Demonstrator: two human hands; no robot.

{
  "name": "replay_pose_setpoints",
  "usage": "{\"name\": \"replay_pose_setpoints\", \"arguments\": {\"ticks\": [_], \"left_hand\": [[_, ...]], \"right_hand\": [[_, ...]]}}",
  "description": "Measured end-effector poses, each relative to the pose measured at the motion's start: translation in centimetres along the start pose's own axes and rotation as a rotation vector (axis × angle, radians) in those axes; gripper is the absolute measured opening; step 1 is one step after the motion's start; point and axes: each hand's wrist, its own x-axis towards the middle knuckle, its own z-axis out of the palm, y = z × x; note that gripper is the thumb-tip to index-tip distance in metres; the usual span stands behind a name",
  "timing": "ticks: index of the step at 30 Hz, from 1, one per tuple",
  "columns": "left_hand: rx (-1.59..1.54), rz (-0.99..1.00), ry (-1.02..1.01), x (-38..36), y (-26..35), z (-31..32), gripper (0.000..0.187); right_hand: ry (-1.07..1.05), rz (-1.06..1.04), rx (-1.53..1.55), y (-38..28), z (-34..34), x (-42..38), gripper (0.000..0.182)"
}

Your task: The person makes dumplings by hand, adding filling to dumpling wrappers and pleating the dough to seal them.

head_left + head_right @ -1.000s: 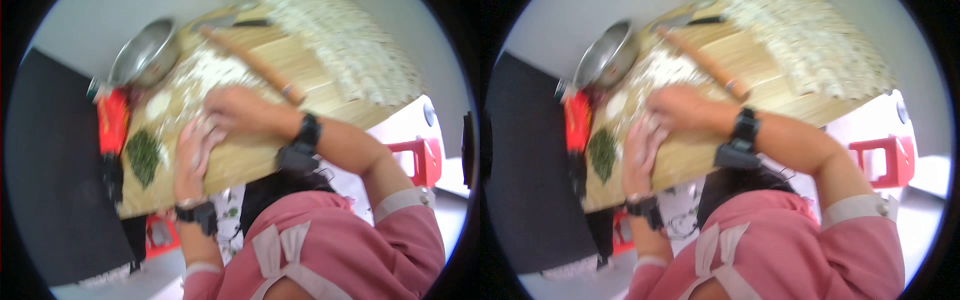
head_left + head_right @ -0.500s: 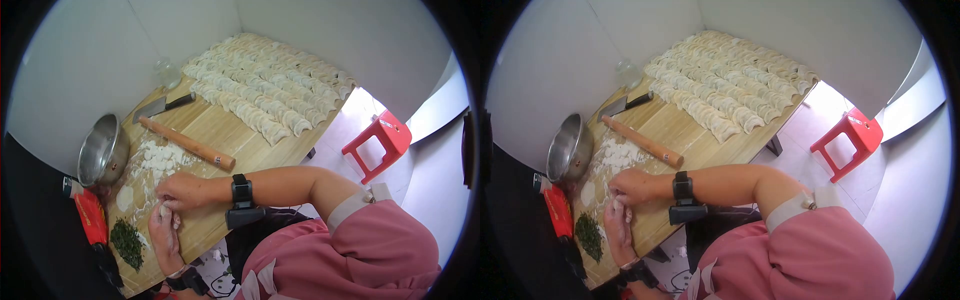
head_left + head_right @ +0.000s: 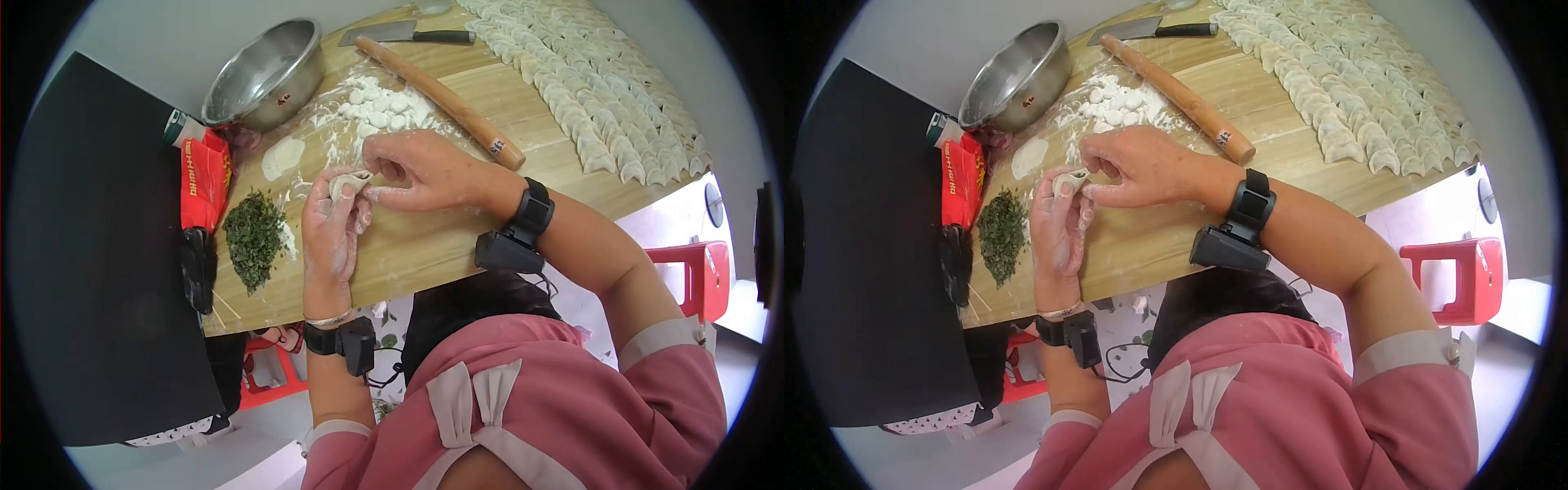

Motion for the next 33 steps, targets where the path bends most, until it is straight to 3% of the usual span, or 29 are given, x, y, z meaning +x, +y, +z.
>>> {"name": "replay_pose_setpoints", "arguments": {"ticks": [21,30,33], "left_hand": [[0.069,-0.020,-0.009,0.0,-0.2,-0.2,0.019],[0.093,0.027,0.047,0.2,-0.4,0.0,0.017],[0.082,0.010,0.048,0.1,-0.2,0.2,0.014]], "right_hand": [[-0.041,-0.026,-0.096,0.1,0.4,-0.2,0.023],[0.037,-0.120,-0.107,0.1,0.6,0.0,0.019],[-0.104,0.003,-0.127,-0.8,-0.5,-0.1,0.024]]}}
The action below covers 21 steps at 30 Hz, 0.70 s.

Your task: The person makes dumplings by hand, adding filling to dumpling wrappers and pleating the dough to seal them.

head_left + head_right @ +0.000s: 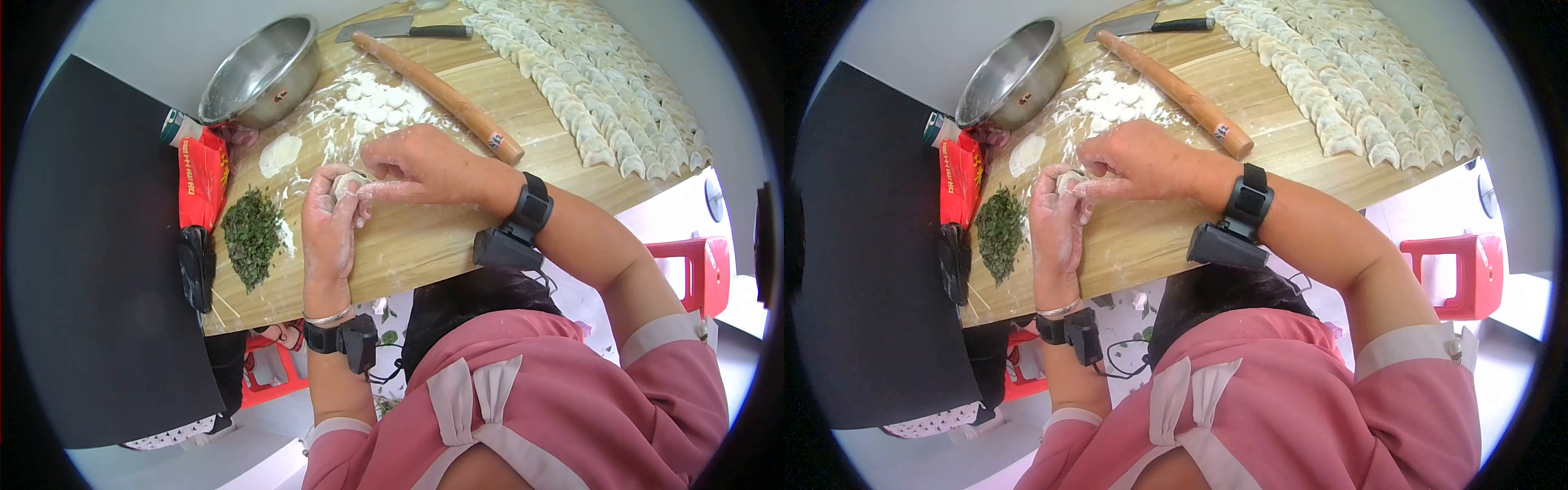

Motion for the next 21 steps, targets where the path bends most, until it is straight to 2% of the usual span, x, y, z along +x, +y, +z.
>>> {"name": "replay_pose_setpoints", "arguments": {"ticks": [6,9,14,21], "left_hand": [[0.059,0.007,-0.048,-0.1,-0.2,-0.1,0.015],[0.052,0.003,-0.061,-0.1,-0.2,-0.2,0.016],[0.027,0.039,-0.032,-0.1,-0.1,0.2,0.020],[0.046,0.045,-0.048,0.0,-0.3,-0.5,0.026]], "right_hand": [[0.053,-0.072,-0.014,0.7,0.8,-0.1,0.026],[0.037,-0.093,-0.018,0.7,0.9,0.0,0.022],[0.125,-0.153,0.033,0.8,1.1,0.1,0.013],[0.028,-0.066,-0.031,0.3,0.3,-0.1,0.022]]}}
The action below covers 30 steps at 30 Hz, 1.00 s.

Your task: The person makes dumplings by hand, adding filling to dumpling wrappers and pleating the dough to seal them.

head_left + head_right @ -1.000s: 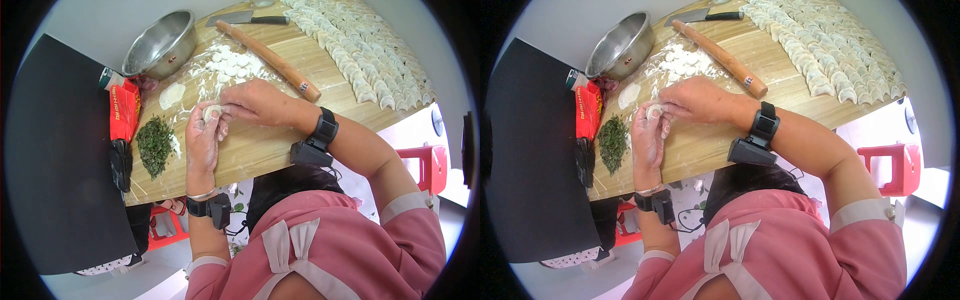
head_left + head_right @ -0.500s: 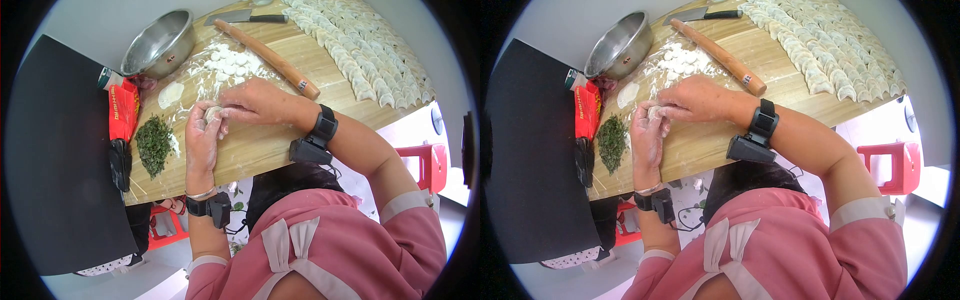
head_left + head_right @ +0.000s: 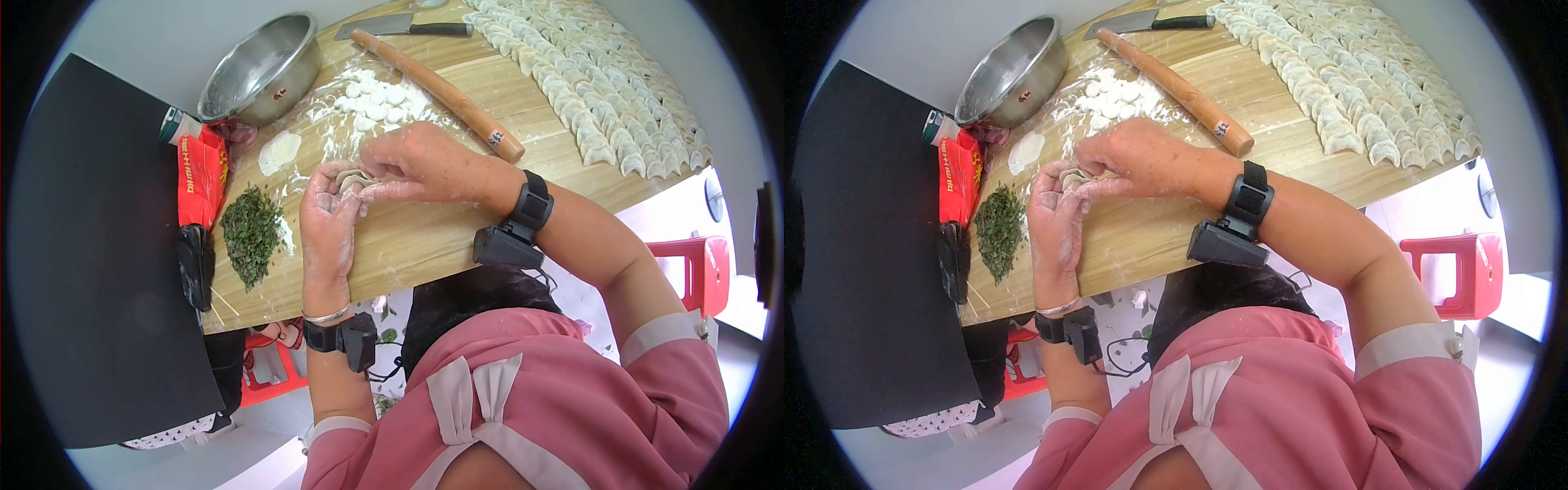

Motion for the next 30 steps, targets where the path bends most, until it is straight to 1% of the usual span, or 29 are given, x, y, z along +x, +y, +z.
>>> {"name": "replay_pose_setpoints", "arguments": {"ticks": [2,6,8,9,11,12,14,15,17,18,23,24,26,30], "left_hand": [[0.006,-0.017,-0.005,0.0,0.0,-0.1,0.027],[0.021,-0.032,-0.021,0.2,-0.2,-0.2,0.027],[-0.008,-0.033,0.034,0.1,0.1,0.4,0.021],[-0.008,-0.034,0.034,0.1,0.1,0.4,0.021],[0.003,-0.045,0.051,0.1,0.1,0.3,0.021],[0.003,-0.044,0.051,0.1,0.1,0.4,0.021],[0.010,-0.032,0.038,0.0,0.3,0.6,0.020],[0.010,-0.032,0.039,0.0,0.2,0.5,0.020],[0.042,-0.031,-0.014,0.1,0.0,0.2,0.019],[0.041,-0.032,-0.015,0.0,0.0,0.2,0.019],[0.065,-0.063,0.022,-0.1,0.2,0.4,0.020],[0.065,-0.063,0.023,-0.1,0.1,0.3,0.020],[0.054,-0.041,0.024,0.2,-0.1,0.0,0.019],[0.016,-0.012,0.029,0.2,-0.2,-0.1,0.019]], "right_hand": [[0.092,-0.039,0.038,0.0,0.1,0.0,0.025],[0.129,-0.081,0.030,0.3,0.8,0.2,0.028],[0.164,-0.173,0.044,0.7,1.4,0.2,0.028],[0.164,-0.173,0.045,0.4,1.1,0.2,0.028],[0.127,-0.042,0.062,-0.3,0.5,0.1,0.027],[0.126,-0.042,0.062,-0.2,0.3,0.0,0.027],[0.062,0.044,0.033,0.1,0.1,0.0,0.027],[0.061,0.043,0.034,0.3,0.0,0.0,0.027],[0.015,-0.041,0.016,0.6,0.1,-0.1,0.028],[0.015,-0.040,0.016,0.6,0.3,-0.1,0.028],[0.022,-0.042,-0.157,1.0,1.4,0.0,0.017],[0.021,-0.043,-0.156,0.9,1.4,0.0,0.017],[0.084,-0.070,-0.107,0.7,1.4,0.1,0.015],[0.060,-0.079,-0.113,0.1,0.3,0.1,0.019]]}}
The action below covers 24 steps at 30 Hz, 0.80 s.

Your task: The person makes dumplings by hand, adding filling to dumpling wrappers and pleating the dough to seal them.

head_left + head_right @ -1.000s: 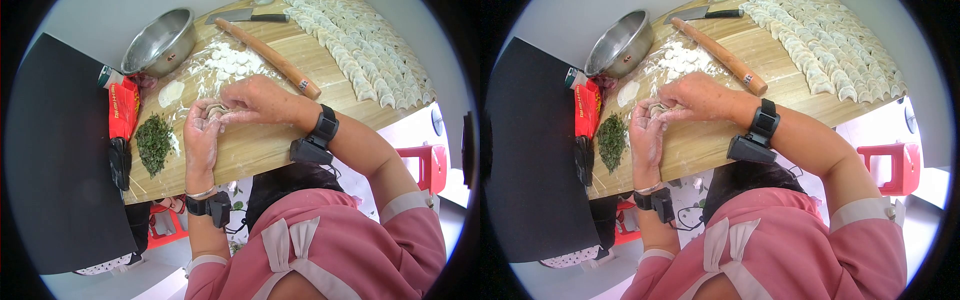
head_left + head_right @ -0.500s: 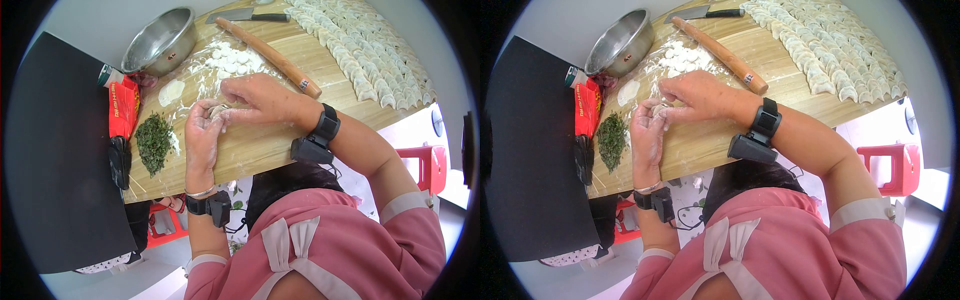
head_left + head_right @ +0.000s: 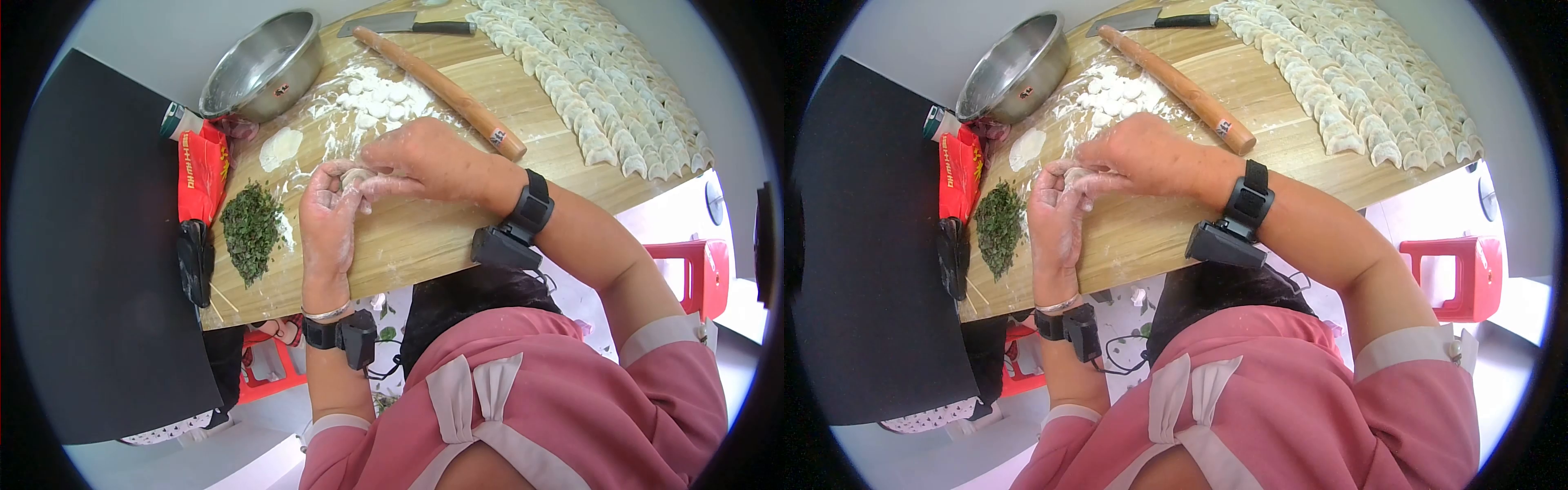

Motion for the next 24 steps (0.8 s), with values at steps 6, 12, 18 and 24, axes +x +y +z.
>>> {"name": "replay_pose_setpoints", "arguments": {"ticks": [6,12,18,24], "left_hand": [[0.069,-0.001,-0.075,-0.1,-0.1,-0.1,0.019],[0.024,-0.021,-0.020,-0.1,0.2,0.2,0.019],[0.011,-0.010,-0.052,-0.2,0.5,0.1,0.019],[0.117,-0.018,-0.047,-0.3,0.4,0.4,0.014]], "right_hand": [[-0.038,0.014,-0.001,0.1,-0.1,-0.1,0.023],[0.042,0.014,-0.022,0.6,1.2,-0.1,0.020],[-0.022,0.031,0.024,0.0,-0.6,-0.2,0.021],[-0.025,-0.060,-0.050,0.3,0.4,0.1,0.017]]}}
